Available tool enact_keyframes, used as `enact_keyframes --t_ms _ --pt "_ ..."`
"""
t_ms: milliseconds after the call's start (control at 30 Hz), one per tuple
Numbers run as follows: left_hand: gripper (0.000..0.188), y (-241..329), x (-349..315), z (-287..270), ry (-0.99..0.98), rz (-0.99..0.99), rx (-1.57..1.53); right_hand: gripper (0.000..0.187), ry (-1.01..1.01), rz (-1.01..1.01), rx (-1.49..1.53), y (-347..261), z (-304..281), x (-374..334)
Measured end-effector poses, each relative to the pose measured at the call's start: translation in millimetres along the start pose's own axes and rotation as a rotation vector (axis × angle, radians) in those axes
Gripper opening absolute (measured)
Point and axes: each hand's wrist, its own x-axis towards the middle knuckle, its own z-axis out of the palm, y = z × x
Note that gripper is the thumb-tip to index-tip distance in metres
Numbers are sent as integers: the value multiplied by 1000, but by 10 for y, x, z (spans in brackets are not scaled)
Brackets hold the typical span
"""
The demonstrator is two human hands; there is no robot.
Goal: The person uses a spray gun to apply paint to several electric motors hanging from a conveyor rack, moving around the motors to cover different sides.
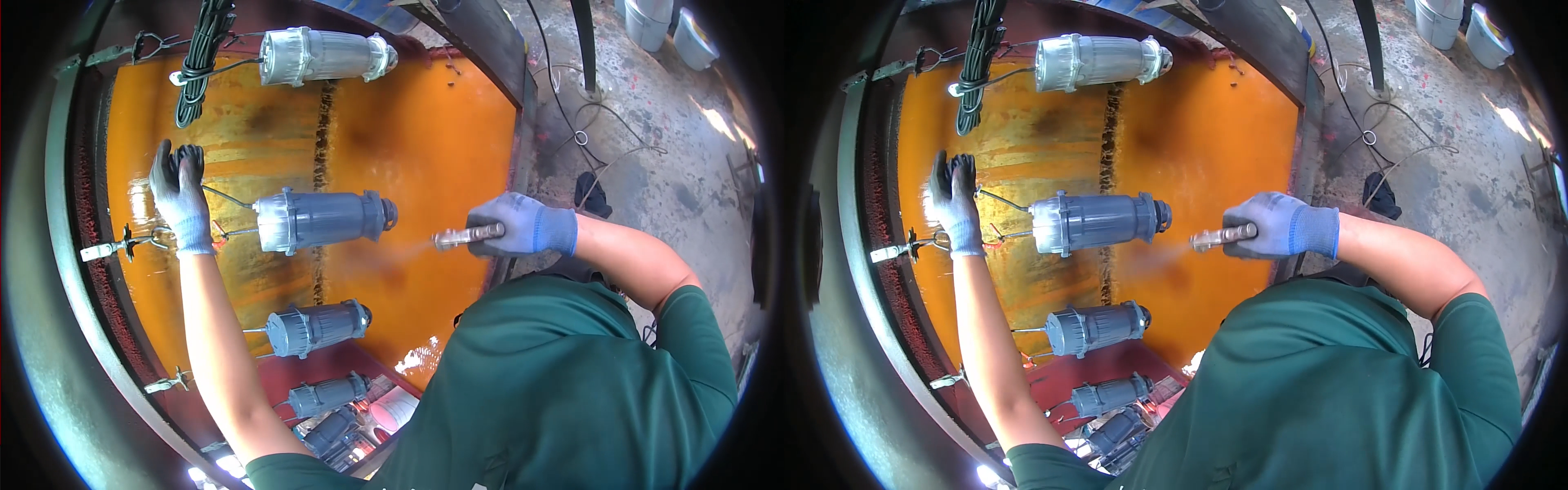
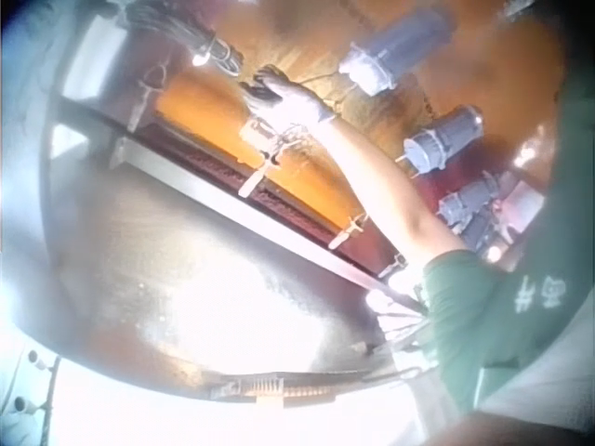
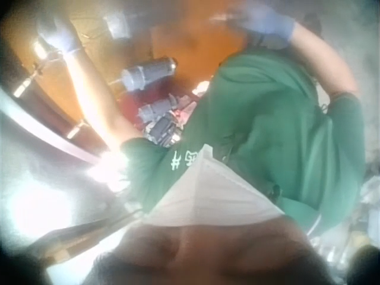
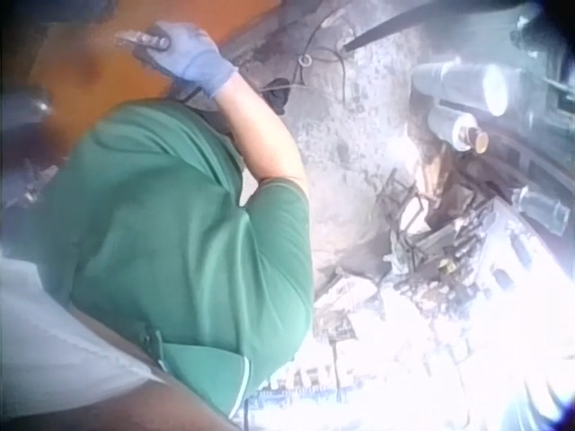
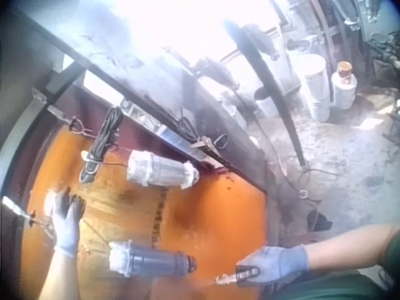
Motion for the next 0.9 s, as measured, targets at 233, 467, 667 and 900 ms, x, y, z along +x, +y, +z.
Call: enact_keyframes --t_ms 233,467,667,900 --pt "43 344 -691 -122 141 123 104 25 65 167 236 192 31 197" --pt "43 561 -1421 -339 266 99 275 26 228 226 361 290 42 474" --pt "44 382 -1950 -587 331 11 483 28 111 182 268 240 -89 567" --pt "48 -154 -2338 -833 395 -126 494 24 66 116 222 191 -227 527"
